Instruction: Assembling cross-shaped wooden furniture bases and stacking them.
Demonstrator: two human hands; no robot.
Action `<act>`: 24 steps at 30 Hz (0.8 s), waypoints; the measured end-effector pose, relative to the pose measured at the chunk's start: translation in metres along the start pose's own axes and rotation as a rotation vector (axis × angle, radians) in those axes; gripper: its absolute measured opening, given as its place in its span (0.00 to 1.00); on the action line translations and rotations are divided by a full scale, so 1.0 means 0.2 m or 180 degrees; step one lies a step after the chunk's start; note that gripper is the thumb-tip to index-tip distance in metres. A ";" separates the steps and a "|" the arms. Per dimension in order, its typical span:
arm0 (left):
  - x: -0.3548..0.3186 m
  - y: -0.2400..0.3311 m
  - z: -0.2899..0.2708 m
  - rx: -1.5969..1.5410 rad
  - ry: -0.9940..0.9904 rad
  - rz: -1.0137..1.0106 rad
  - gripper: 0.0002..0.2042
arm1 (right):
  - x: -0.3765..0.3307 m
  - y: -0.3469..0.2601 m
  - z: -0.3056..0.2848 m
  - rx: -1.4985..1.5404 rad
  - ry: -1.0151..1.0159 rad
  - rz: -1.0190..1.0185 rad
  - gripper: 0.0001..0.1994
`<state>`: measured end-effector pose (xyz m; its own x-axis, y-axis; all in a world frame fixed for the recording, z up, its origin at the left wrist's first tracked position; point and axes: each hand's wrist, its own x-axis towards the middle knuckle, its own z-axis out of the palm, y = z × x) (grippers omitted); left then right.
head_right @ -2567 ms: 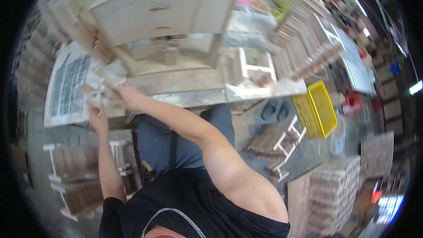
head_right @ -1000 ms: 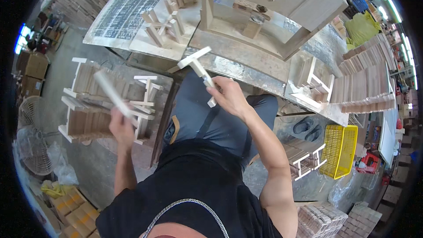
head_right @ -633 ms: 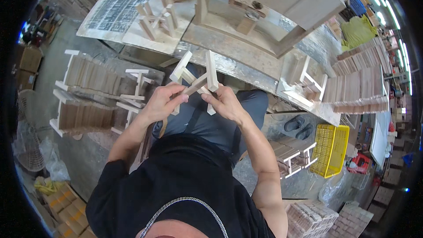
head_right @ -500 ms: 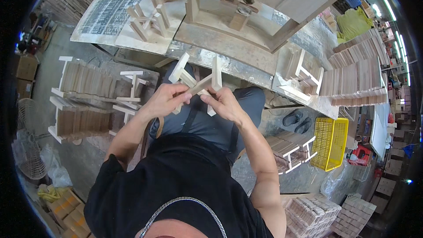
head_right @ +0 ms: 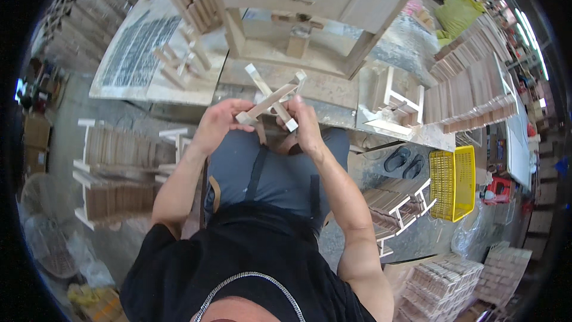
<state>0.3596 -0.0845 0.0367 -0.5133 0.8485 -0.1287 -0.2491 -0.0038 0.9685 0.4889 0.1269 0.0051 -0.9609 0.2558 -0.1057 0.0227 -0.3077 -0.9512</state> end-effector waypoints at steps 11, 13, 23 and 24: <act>0.65 0.15 0.00 0.2437 0.0988 0.1729 0.12 | 0.37 -0.34 -0.12 -0.3471 0.1191 -0.1777 0.17; 0.74 0.19 -0.01 0.2543 0.0927 0.1369 0.13 | 0.41 -0.38 -0.13 -0.3629 0.1601 -0.1160 0.17; 1.08 0.24 -0.03 0.2887 0.1004 0.1062 0.15 | 0.69 -0.45 -0.35 -0.4114 0.1635 -0.1036 0.27; 1.08 0.24 -0.04 0.2889 0.0976 0.1037 0.15 | 0.68 -0.46 -0.33 -0.4112 0.1591 -0.0893 0.28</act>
<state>0.2307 0.0937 0.0530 -0.6656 0.7048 0.2453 0.5938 0.3012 0.7461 0.3744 0.2508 0.0594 -0.7842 0.5445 0.2976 0.3449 0.7812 -0.5204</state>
